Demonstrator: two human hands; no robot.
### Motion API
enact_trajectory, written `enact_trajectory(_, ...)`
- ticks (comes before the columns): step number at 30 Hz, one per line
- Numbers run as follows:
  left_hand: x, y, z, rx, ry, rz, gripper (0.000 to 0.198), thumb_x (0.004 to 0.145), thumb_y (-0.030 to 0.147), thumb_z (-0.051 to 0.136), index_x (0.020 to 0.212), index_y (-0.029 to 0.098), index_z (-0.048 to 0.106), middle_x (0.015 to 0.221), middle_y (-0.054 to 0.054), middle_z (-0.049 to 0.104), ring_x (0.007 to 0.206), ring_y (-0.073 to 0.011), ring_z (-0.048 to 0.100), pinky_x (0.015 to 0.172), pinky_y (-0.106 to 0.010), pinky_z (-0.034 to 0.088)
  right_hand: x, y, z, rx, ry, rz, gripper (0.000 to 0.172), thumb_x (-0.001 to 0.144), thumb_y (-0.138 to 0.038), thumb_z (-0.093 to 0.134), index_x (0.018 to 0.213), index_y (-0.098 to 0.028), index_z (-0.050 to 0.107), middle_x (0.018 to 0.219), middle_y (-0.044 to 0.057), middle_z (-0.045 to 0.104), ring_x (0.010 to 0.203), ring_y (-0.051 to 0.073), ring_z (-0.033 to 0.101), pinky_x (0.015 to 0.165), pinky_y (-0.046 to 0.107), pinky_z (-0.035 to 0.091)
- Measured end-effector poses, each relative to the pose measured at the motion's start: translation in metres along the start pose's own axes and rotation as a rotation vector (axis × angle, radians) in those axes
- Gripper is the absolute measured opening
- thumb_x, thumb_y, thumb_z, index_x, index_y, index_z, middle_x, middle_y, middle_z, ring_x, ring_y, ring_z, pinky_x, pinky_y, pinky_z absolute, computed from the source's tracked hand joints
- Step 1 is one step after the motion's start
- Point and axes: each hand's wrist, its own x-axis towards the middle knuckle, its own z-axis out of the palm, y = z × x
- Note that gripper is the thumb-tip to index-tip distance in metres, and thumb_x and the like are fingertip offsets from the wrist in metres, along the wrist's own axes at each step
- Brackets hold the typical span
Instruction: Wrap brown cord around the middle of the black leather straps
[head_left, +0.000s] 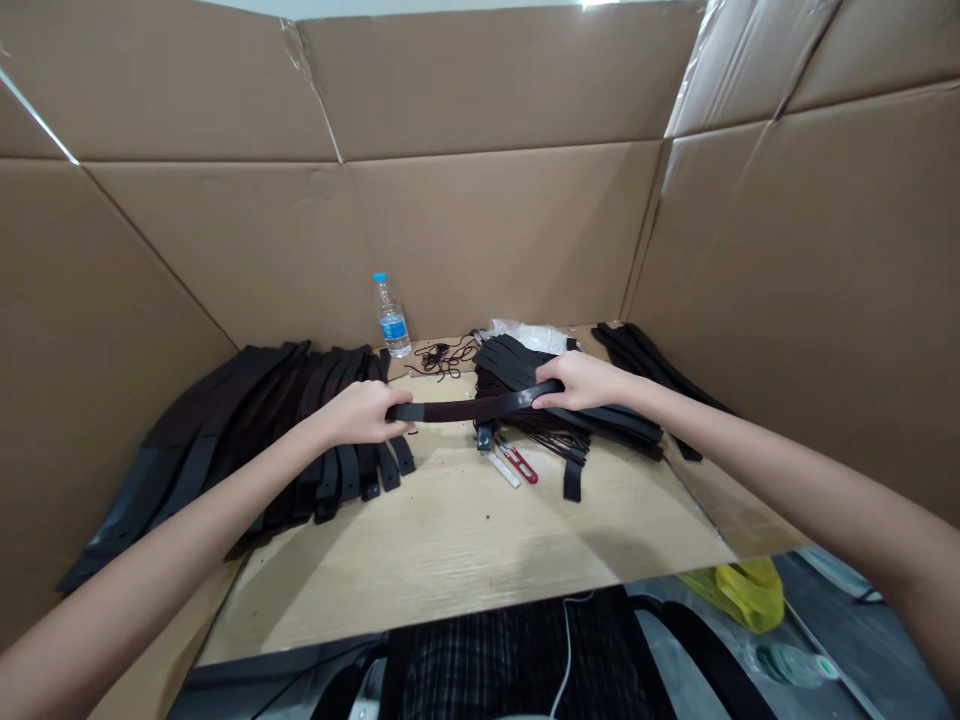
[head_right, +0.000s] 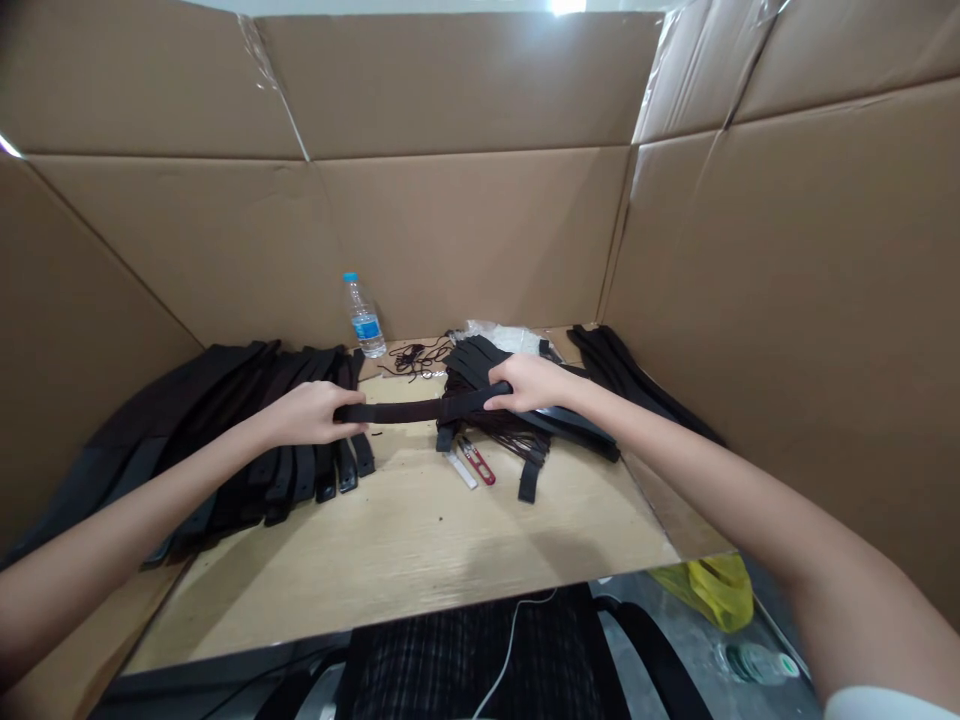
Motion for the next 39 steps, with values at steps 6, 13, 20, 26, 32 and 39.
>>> enact_trajectory(6,0.012,0.004,0.026,-0.555,-0.384,0.008,0.025,0.066,0.044,0.071,0.06,0.02,0.067,0.04,0.001,0.056,0.033,-0.015,0.05,0.037,-0.023,0.034,-0.011,-0.02,0.013,-0.38,0.237,0.096,0.025,0.095,-0.022,0.039,0.096,-0.013,0.062,0.094,0.016,0.068,0.074,0.022,0.058,0.056,0.032,0.022)
enact_trajectory(13,0.005,0.004,0.03,-0.347,0.183,-0.161,0.006,0.069,0.021,0.056,0.071,0.021,0.062,0.054,-0.001,0.059,0.05,-0.0179,0.057,0.044,-0.023,0.025,-0.008,-0.01,0.02,0.077,-0.084,0.295,0.022,0.077,-0.033,0.066,0.09,-0.016,0.066,0.076,0.008,0.07,0.067,0.021,0.062,0.057,0.029,0.036)
enact_trajectory(20,-0.001,0.003,0.026,-0.105,0.171,-0.178,0.012,0.069,0.031,0.064,0.076,0.021,0.068,0.059,-0.003,0.065,0.058,-0.0218,0.064,0.05,-0.024,0.036,-0.003,-0.003,0.032,0.191,-0.152,0.072,0.04,0.093,-0.046,0.044,0.08,-0.016,0.065,0.068,0.005,0.066,0.058,0.016,0.056,0.055,0.027,0.036)
enact_trajectory(26,0.012,0.001,0.053,-0.478,-0.257,0.057,0.03,0.062,0.046,0.074,0.051,0.02,0.064,0.04,0.003,0.053,0.036,-0.0142,0.05,0.041,-0.023,0.033,-0.004,-0.002,0.035,-0.359,0.19,-0.016,0.027,0.09,-0.015,0.039,0.091,-0.015,0.067,0.08,0.013,0.068,0.07,0.021,0.056,0.065,0.033,0.032)
enact_trajectory(32,0.017,-0.001,0.045,-0.264,0.174,-0.112,0.026,0.071,0.031,0.063,0.05,0.021,0.052,0.046,-0.002,0.049,0.05,-0.0188,0.053,0.05,-0.026,0.029,-0.001,0.008,0.031,-0.19,-0.075,0.125,0.016,0.078,-0.022,0.057,0.083,-0.015,0.071,0.075,0.01,0.069,0.066,0.022,0.059,0.059,0.031,0.033)
enact_trajectory(39,0.012,0.004,0.029,-0.002,0.341,-0.197,0.034,0.071,0.038,0.065,0.047,0.021,0.047,0.043,-0.001,0.045,0.041,-0.0165,0.047,0.048,-0.025,0.024,-0.002,0.012,0.034,-0.113,-0.165,0.084,0.026,0.091,-0.034,0.052,0.087,-0.016,0.069,0.078,0.008,0.071,0.064,0.018,0.06,0.058,0.028,0.035)
